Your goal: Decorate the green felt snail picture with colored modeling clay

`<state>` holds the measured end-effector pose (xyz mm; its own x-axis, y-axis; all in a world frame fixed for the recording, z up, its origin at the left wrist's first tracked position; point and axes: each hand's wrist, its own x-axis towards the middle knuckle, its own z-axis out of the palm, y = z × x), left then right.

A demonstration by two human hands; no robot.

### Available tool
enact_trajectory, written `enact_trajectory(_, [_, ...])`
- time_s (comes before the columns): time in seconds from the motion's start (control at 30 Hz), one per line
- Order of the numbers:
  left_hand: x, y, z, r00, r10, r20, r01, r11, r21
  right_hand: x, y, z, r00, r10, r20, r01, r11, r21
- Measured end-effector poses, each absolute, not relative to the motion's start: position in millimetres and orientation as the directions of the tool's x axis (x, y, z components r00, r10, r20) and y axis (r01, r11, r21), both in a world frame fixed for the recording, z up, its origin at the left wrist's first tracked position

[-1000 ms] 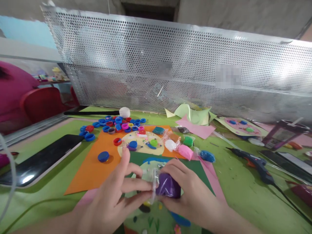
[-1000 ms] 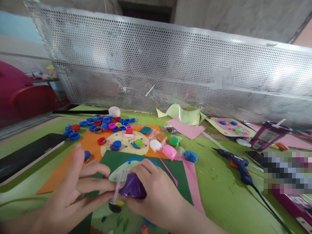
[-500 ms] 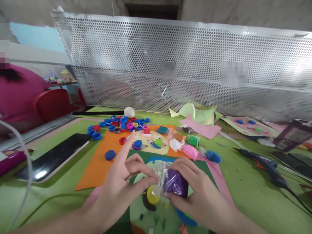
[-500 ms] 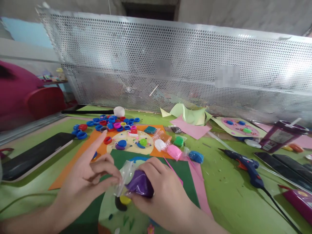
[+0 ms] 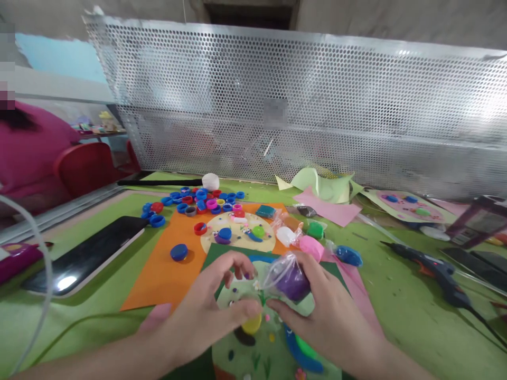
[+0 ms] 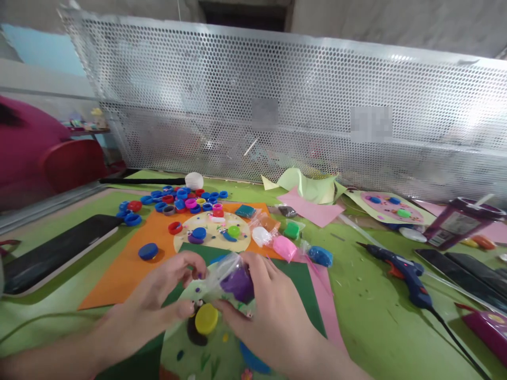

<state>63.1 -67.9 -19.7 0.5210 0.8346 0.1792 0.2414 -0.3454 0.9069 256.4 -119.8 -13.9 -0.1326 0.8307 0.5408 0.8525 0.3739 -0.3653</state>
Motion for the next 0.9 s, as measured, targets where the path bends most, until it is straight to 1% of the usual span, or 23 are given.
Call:
enact_trajectory(0.03, [63.2,-70.3,-18.4,0.55,0.812,0.193,0.274,-0.394,0.877,255.7,-120.9,-14.2,-0.155,0.825,0.544,0.849,0.393,-0.353])
enact_trajectory(0.1, [63.8,-74.8,-17.5,0.567,0.799,0.202,0.333,-0.447,0.83,254.7,-123.4,-14.0,-0.221,0.834,0.506,0.823,0.438,-0.361])
enact_trajectory(0.17, [64.5,-78.1,-18.1,0.553,0.804,0.218,0.383,-0.478,0.79,254.3,-125.7,-12.8,-0.284,0.85,0.444,0.779,0.474,-0.41])
enact_trajectory(0.27, [63.4,-79.3,-20.0,0.54,0.783,0.309,0.395,-0.56,0.728,254.6,-126.8,-10.5,-0.319,0.868,0.382,0.73,0.481,-0.485])
enact_trajectory(0.37, [59.0,-75.8,-22.1,0.501,0.72,0.48,0.306,-0.666,0.68,254.7,-125.7,-9.0,-0.284,0.896,0.34,0.733,0.432,-0.525])
enact_trajectory(0.43, [55.4,-72.5,-23.6,0.468,0.641,0.609,0.205,-0.748,0.631,254.6,-124.9,-8.4,-0.266,0.909,0.321,0.741,0.406,-0.535])
enact_trajectory(0.5, [52.8,-69.8,-25.0,0.484,0.554,0.678,0.144,-0.814,0.562,254.5,-124.6,-7.9,-0.265,0.914,0.309,0.743,0.397,-0.538])
enact_trajectory(0.57, [51.8,-68.4,-25.9,0.536,0.529,0.658,0.159,-0.829,0.536,254.3,-124.6,-7.4,-0.273,0.91,0.311,0.738,0.405,-0.539])
enact_trajectory(0.7, [51.7,-67.5,-24.6,0.601,0.58,0.551,0.237,-0.787,0.57,254.9,-124.3,-7.7,-0.288,0.898,0.332,0.728,0.43,-0.533])
enact_trajectory(0.77, [50.9,-66.7,-22.4,0.634,0.58,0.512,0.266,-0.785,0.56,255.6,-123.9,-8.3,-0.294,0.894,0.337,0.723,0.439,-0.534])
enact_trajectory(0.83, [50.0,-65.3,-19.8,0.66,0.566,0.493,0.271,-0.792,0.547,256.4,-123.5,-8.7,-0.307,0.887,0.344,0.711,0.454,-0.536])
enact_trajectory(0.9, [49.8,-63.8,-17.5,0.662,0.555,0.504,0.25,-0.797,0.55,256.9,-123.2,-8.5,-0.321,0.88,0.35,0.702,0.47,-0.536])
